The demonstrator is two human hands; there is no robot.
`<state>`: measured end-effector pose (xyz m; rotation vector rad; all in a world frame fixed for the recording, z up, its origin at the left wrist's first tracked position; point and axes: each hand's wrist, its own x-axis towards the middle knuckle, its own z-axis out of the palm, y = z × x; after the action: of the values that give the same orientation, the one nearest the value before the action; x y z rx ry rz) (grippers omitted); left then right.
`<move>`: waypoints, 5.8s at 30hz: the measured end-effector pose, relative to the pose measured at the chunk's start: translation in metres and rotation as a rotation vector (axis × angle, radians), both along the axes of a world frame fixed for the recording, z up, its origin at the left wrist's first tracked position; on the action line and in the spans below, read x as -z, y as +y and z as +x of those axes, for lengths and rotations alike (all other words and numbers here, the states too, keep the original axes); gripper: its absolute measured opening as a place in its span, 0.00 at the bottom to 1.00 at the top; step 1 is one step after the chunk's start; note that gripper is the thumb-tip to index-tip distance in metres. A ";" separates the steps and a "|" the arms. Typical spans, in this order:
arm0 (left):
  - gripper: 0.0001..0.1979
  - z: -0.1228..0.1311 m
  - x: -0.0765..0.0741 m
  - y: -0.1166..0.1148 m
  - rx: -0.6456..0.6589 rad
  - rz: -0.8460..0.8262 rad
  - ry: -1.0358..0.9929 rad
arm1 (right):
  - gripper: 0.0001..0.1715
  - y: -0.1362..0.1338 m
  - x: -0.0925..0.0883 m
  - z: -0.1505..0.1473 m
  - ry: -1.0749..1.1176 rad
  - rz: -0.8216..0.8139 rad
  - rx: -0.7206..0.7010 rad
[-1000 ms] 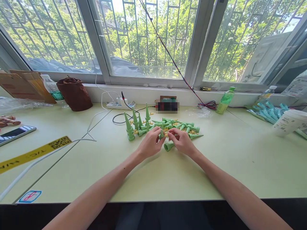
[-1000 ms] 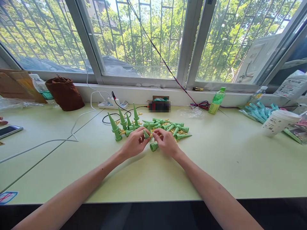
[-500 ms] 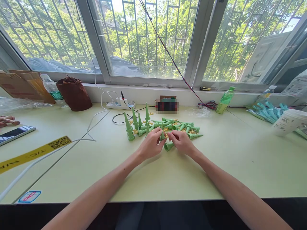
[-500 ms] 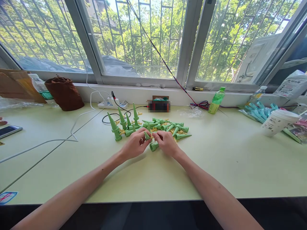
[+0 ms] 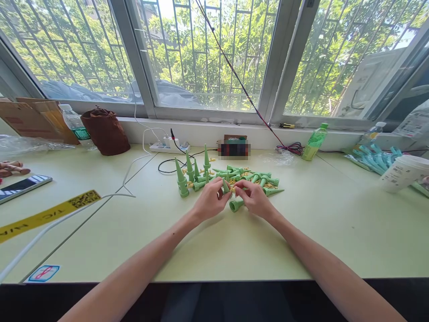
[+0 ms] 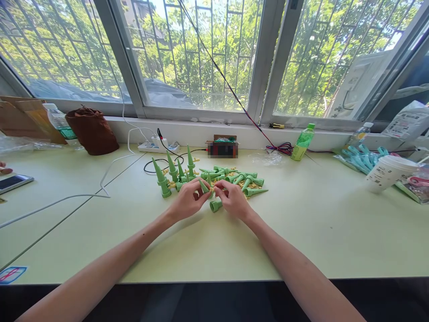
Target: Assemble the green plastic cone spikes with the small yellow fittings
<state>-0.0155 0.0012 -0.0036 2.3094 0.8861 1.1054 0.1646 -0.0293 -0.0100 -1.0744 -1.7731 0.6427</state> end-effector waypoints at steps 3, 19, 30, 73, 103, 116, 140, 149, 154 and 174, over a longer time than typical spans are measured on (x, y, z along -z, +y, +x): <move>0.04 0.000 0.002 0.000 0.016 0.017 0.017 | 0.15 0.001 0.001 0.001 -0.005 -0.008 0.012; 0.03 0.000 0.003 0.001 0.037 0.026 0.036 | 0.26 0.002 0.002 0.003 -0.090 -0.002 0.085; 0.03 0.001 -0.001 0.003 0.044 0.007 -0.044 | 0.15 0.002 0.005 0.004 0.060 -0.034 -0.021; 0.07 -0.001 -0.001 0.005 0.147 -0.037 -0.214 | 0.16 -0.004 0.000 0.001 0.107 0.008 0.002; 0.08 0.000 -0.003 0.004 0.121 0.140 -0.113 | 0.18 -0.004 0.001 0.000 0.001 0.051 0.033; 0.10 -0.002 -0.005 0.003 0.148 0.043 -0.131 | 0.17 -0.005 0.000 -0.001 -0.053 0.081 0.053; 0.11 -0.003 -0.006 0.004 0.189 -0.024 -0.165 | 0.15 -0.006 0.000 -0.001 -0.057 0.093 0.044; 0.11 -0.003 -0.006 0.003 0.186 -0.029 -0.160 | 0.15 -0.006 0.001 -0.001 -0.068 0.092 0.040; 0.10 -0.002 -0.004 0.003 0.158 0.003 -0.143 | 0.15 -0.006 0.002 -0.001 -0.075 0.092 0.050; 0.05 0.001 0.003 0.002 0.106 0.055 -0.068 | 0.20 -0.002 0.006 0.000 -0.193 0.143 0.089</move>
<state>-0.0141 0.0032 -0.0068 2.3192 0.7075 1.1682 0.1642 -0.0314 -0.0163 -1.1406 -1.8927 0.3619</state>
